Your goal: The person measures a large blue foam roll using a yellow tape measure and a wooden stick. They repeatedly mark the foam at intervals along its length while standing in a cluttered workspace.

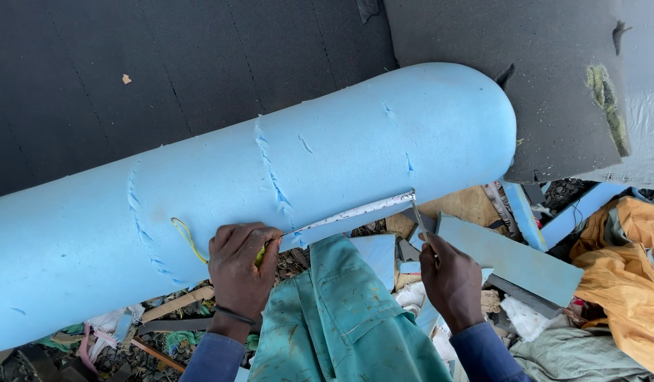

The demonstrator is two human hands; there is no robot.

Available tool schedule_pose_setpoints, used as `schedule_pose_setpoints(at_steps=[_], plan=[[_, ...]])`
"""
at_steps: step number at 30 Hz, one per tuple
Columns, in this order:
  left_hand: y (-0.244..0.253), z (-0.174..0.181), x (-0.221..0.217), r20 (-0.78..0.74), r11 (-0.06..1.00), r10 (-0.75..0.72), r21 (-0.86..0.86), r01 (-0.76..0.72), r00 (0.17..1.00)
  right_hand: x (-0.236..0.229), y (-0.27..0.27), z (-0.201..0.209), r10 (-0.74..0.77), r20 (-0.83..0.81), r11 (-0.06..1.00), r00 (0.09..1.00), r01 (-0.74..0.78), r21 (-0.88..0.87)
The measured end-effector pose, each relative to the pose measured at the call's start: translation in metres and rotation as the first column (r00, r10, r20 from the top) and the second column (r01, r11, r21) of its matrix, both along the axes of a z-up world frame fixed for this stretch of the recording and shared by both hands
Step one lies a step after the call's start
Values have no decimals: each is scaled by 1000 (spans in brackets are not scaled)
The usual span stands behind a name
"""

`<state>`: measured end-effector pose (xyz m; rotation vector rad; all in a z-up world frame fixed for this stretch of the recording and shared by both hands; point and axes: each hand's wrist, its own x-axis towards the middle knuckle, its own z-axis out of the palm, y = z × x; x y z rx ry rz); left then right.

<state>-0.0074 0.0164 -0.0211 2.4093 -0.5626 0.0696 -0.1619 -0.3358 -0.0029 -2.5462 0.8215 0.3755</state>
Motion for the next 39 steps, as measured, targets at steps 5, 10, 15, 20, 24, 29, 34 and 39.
schedule_pose_setpoints(at_steps=[5, 10, 15, 20, 24, 29, 34, 39], plan=[[-2, 2, 1, 11, 1000, 15, -3, -15, 1000, -8, 2, 5, -21, -2, 1000, 1000, 21, -6], [-2, 6, 2, -2, 1000, 4, -1, -4, 1000, 27, 5, 23, -18, 63, 1000, 998, 17, 4], [-4, 12, 5, -9, 1000, 12, -2, -12, 1000, -5, 7, 14, -10, -60, 1000, 998, 10, -2], [-10, 33, 13, -32, 999, -10, -38, 9, 999, -29, -1, 16, -34, -298, 996, 954, 9, -85], [-15, 37, 11, -93, 997, 26, -66, -32, 995, 25, -5, 65, 7, -44, 1000, 999, -7, 4], [-37, 63, 55, 40, 992, 118, -46, -117, 992, 71, -11, 92, 140, -30, 990, 990, -141, -23], [-50, 40, 95, 114, 986, 167, -9, -167, 979, 55, -4, 77, 150, -4, 985, 989, -150, -83], [-52, 19, 101, 185, 979, 194, 25, -202, 963, 31, -1, 48, 179, 63, 977, 982, -170, -127]])
